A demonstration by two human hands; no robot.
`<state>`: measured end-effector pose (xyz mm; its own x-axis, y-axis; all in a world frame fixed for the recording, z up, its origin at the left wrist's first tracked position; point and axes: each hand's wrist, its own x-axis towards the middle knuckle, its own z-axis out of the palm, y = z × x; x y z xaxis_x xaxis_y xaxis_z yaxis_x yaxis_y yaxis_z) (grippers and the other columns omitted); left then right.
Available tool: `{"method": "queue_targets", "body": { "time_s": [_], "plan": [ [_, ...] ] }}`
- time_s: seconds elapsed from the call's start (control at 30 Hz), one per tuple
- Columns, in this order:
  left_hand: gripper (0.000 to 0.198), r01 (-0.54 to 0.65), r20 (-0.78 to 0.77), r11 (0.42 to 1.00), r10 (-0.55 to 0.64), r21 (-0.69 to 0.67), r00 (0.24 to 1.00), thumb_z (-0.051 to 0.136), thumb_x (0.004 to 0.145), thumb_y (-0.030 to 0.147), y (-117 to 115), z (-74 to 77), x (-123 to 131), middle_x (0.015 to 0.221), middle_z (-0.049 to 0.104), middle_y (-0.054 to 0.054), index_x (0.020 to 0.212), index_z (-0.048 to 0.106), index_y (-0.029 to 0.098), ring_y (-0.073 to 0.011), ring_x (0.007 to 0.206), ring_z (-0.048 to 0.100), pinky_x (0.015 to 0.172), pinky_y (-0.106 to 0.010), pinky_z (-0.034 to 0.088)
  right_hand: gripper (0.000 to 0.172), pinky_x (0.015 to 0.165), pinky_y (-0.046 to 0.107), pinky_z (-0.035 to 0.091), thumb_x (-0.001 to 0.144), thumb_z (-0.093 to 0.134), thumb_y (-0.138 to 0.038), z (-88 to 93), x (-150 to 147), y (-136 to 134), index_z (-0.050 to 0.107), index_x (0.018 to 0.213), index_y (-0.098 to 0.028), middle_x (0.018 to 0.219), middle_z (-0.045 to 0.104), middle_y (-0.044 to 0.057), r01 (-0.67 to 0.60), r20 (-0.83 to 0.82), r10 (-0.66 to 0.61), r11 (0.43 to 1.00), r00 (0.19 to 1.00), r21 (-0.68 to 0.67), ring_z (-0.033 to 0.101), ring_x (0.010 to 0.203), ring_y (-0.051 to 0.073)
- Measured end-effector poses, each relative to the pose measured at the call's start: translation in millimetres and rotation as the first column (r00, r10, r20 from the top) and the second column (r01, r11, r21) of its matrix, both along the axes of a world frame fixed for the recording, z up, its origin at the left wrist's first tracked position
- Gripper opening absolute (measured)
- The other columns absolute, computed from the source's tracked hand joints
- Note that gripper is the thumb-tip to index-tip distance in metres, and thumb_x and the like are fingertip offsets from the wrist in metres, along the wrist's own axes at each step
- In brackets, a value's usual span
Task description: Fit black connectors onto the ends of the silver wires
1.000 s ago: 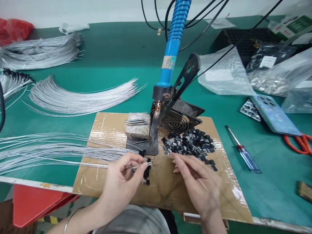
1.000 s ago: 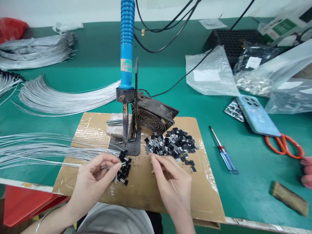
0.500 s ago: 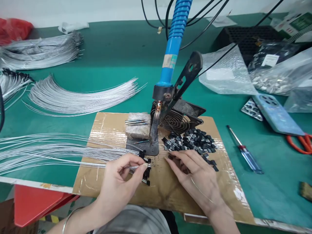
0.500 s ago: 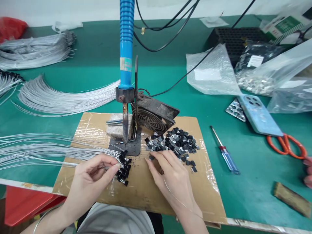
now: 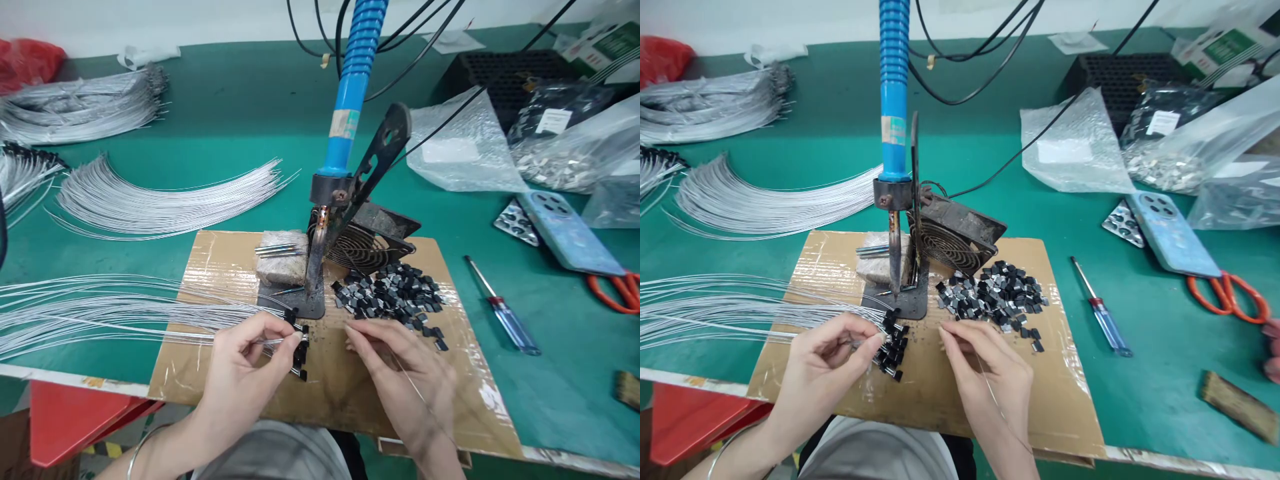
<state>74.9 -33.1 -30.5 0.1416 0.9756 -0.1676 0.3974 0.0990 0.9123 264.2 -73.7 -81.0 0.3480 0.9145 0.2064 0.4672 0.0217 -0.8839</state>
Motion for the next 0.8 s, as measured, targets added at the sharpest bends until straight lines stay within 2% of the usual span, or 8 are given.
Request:
{"method": "queue_targets", "body": {
  "time_s": [0.13,0.27,0.57,0.8],
  "plan": [
    [0.013,-0.013,0.024,1.000,0.012,0.024,1.000,0.066,0.084,0.018,3,2.2,2,0.063,0.065,0.001,0.072,0.070,0.016,-0.0077,0.051,0.042,0.045,-0.020,0.029,0.008,0.060,0.016,0.061,0.081,0.079,-0.021,8.6,-13,2,0.080,0.082,-0.029,0.082,0.074,-0.003,0.079,-0.341,-0.089,0.996,0.936,-0.044,0.071,0.063,0.010],
    [0.012,-0.009,0.053,1.000,0.010,-0.004,0.999,0.067,0.085,0.019,3,3.6,1,0.064,0.066,0.001,0.074,0.071,0.016,-0.0085,0.053,0.048,0.048,-0.019,0.034,0.006,0.053,0.014,0.056,0.080,0.080,-0.023,11.7,-25,4,0.081,0.080,-0.028,0.068,0.071,-0.004,0.059,-0.521,-0.110,0.992,0.846,-0.114,0.065,0.053,0.008],
    [0.011,-0.023,0.063,0.996,0.028,-0.087,0.998,0.068,0.083,0.024,6,4.2,1,0.068,0.068,-0.001,0.075,0.070,0.017,-0.0114,0.060,0.057,0.053,-0.020,0.043,0.003,0.051,0.017,0.054,0.081,0.078,-0.025,15.6,-40,8,0.081,0.081,-0.026,0.059,0.068,-0.004,-0.026,-0.672,-0.080,0.989,0.736,-0.147,0.062,0.049,0.008],
    [0.012,-0.014,0.011,0.986,0.016,-0.167,1.000,0.068,0.082,0.027,6,5.7,-3,0.081,0.075,-0.006,0.078,0.072,0.017,-0.0174,0.072,0.067,0.062,-0.024,0.051,0.007,0.048,0.017,0.054,0.080,0.077,-0.020,21.8,-49,12,0.081,0.080,-0.026,0.067,0.069,-0.003,-0.029,-0.670,-0.064,0.991,0.740,-0.127,0.062,0.049,0.008]
  ]
}}
